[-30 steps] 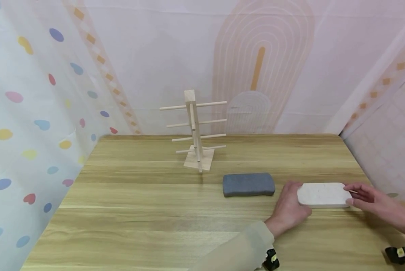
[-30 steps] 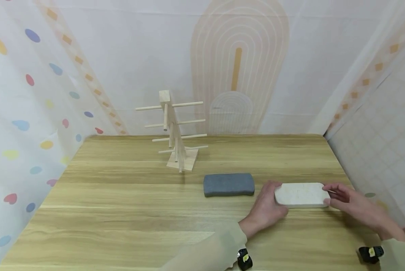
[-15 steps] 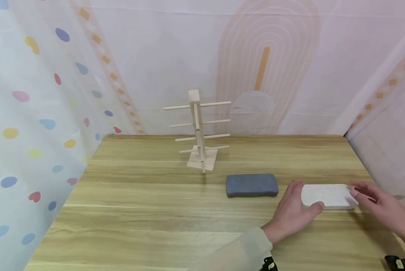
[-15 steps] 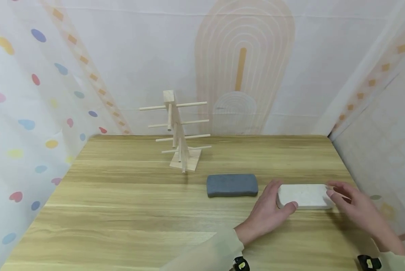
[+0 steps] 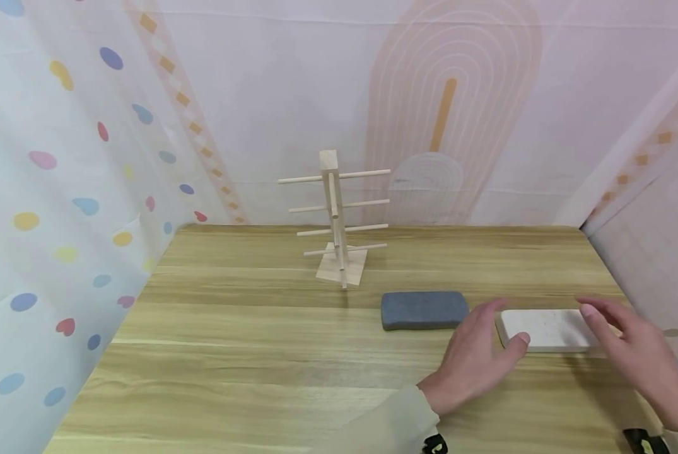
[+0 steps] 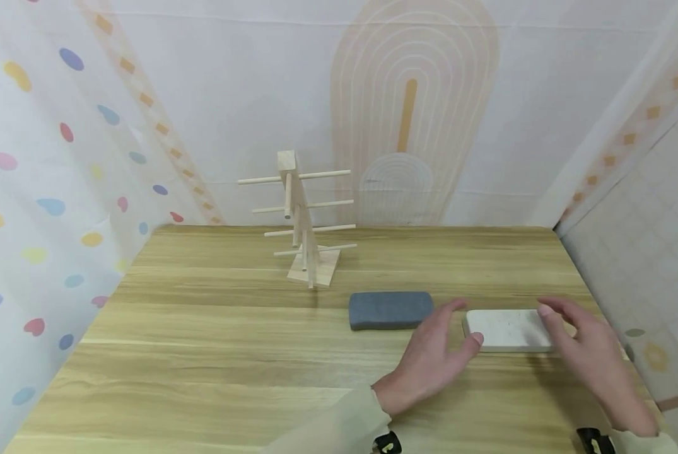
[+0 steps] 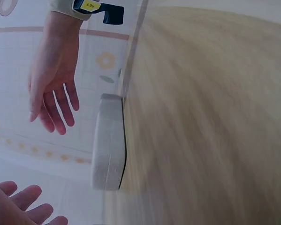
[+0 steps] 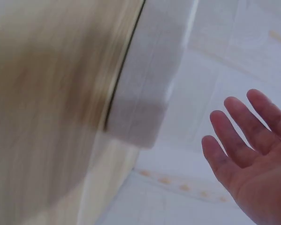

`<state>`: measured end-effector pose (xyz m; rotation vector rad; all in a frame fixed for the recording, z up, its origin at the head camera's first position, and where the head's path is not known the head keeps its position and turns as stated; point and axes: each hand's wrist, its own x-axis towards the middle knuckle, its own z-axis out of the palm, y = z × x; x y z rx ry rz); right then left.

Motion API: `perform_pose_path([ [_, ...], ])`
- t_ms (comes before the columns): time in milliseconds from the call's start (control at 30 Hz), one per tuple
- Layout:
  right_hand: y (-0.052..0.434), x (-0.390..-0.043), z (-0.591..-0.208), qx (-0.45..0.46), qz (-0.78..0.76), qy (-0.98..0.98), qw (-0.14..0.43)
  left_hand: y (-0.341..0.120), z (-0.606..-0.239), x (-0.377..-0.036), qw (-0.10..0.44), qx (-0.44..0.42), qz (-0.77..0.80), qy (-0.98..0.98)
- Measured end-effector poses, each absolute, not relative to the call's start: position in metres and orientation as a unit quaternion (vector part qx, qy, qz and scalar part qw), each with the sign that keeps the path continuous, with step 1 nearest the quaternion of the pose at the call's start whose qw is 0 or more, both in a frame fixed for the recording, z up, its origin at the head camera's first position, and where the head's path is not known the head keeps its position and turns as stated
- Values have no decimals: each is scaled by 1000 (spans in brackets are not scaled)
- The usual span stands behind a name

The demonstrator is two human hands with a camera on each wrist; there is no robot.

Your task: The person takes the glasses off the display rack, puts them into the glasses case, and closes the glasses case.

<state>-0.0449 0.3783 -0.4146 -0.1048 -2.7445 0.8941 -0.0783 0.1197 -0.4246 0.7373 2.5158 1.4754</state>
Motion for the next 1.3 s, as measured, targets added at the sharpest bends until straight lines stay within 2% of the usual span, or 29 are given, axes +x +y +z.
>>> perform_pose_path([
  [167, 365, -46, -410, -27, 328, -928, 175, 109, -421, -79, 41, 257, 481, 837],
  [600, 333, -51, -407, 28, 358, -906, 222, 74, -414, -84, -23, 307, 443, 842],
  [1300, 301, -56, -400, 72, 372, -899, 219, 0, -404, -94, -124, 334, 377, 855],
])
